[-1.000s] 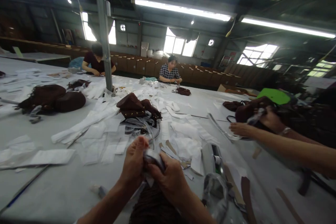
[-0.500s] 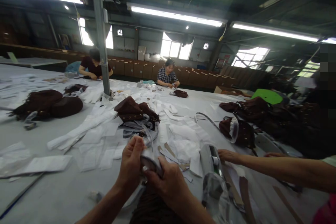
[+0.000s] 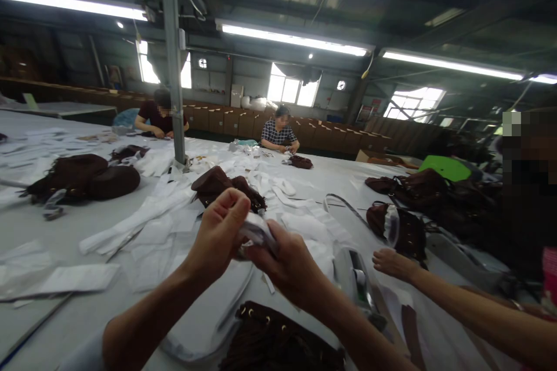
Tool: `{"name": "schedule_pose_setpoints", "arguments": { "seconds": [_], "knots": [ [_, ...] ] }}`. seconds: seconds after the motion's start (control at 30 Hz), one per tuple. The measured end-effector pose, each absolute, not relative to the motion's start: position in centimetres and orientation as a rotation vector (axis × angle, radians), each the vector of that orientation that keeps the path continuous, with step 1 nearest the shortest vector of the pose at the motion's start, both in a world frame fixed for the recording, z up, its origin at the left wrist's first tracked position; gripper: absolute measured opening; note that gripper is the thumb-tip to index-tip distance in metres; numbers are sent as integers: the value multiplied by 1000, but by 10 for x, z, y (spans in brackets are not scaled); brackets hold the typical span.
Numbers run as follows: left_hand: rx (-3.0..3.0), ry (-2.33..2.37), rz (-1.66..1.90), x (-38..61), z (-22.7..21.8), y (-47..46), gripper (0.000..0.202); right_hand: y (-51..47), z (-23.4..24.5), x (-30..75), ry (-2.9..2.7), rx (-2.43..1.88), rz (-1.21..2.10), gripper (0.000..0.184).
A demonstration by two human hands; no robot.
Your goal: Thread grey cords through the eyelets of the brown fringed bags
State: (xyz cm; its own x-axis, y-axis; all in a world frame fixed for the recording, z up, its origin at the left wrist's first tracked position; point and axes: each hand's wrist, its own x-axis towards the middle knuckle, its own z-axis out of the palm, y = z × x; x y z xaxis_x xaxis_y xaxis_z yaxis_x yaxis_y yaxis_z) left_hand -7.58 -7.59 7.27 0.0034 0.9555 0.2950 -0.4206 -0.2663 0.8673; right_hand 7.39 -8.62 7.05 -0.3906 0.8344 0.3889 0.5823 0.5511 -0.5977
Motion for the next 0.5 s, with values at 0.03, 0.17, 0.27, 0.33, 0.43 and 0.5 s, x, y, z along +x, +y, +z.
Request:
{"name": "schedule_pose_setpoints", "arguments": {
  "seconds": [0.03,0.17,0.27,0.33,0.43,0.5],
  "knots": [
    [1014,630,1647,-75,80,-72,31,-82,82,72,-2108,-1108,462,24],
    [1337,571,1468,-87,106,-56,40,-68,109,74,-2256,-1187,50,19],
    [1700,669,1112,-98,128,-49,39,-63,120,80,-2398,-1189,-163,15],
    [1757,691,1114,-99,142,-49,33,-61,128,79,-2378,-1103,-101,17],
    [1538,583,1399,-92,152,-52,31,-60,142,70,-2205,-944,192,24],
    [1304,505,1626,-87,148,-54,31,-60,144,65,-2123,-858,355,24]
  ]
}}
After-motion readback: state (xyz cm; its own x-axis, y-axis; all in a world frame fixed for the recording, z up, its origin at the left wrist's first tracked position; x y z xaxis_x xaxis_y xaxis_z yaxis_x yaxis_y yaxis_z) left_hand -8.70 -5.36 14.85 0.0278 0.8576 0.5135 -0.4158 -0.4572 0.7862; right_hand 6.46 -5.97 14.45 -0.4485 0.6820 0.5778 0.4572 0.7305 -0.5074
